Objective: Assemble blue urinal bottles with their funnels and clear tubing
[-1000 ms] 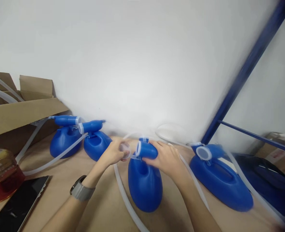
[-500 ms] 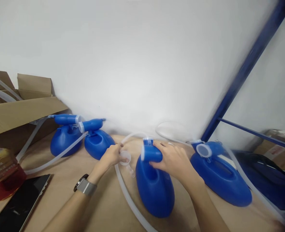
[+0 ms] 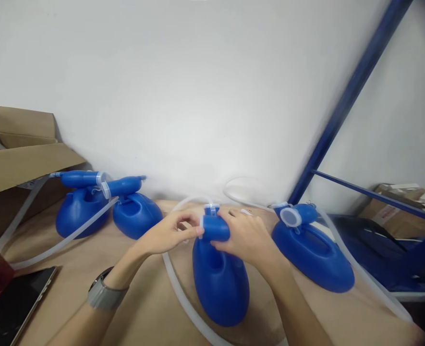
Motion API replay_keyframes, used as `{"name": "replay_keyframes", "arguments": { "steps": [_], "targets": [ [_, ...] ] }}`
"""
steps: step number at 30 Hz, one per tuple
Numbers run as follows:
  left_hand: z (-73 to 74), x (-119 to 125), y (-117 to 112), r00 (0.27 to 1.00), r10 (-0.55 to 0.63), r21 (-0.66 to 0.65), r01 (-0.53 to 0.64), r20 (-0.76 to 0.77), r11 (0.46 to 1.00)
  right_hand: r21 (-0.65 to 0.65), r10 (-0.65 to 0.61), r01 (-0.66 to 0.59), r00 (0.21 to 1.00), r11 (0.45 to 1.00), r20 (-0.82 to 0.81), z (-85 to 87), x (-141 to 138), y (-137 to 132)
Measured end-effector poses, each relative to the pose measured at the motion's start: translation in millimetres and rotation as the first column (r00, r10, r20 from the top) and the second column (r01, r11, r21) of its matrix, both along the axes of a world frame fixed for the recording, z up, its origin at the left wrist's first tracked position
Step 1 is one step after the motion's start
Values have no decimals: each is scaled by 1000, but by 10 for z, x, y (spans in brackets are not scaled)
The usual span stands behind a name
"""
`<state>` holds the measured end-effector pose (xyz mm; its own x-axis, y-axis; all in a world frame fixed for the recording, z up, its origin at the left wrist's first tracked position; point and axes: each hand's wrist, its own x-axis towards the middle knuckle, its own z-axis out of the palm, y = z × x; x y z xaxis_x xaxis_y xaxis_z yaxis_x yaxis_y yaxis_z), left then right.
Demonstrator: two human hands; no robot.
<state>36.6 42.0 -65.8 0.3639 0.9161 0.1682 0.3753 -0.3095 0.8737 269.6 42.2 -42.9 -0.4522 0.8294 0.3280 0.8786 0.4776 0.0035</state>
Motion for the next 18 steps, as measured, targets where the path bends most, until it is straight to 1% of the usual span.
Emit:
{"name": "replay_keyframes", "arguments": {
  "steps": [3,6,9,12,15,18],
  "targets": [
    [-21,124,-33,995,12,-28,-9,97,1000,-8,-3,3,1000,1000,-8,-14,28,13],
    [-55,175,-22,986,-35,-59,45,160,997,-25,-4,4,1000,1000,-15,5,27,1],
    [-39,173,-15,981,-75,-62,87,180,994,-50,18,-18,1000,999,-7,55,-8,-34],
    [-15,132,-19,979,-112,-52,122,170,991,-84,42,-42,999,996,3,91,-42,-61],
    [-20,36,-16,980,-141,-53,150,143,987,-90,60,-59,998,994,10,88,-38,-58],
    [-41,-111,18,989,-86,-31,91,119,995,-93,138,-139,990,986,-11,72,-1,-41]
  ]
}}
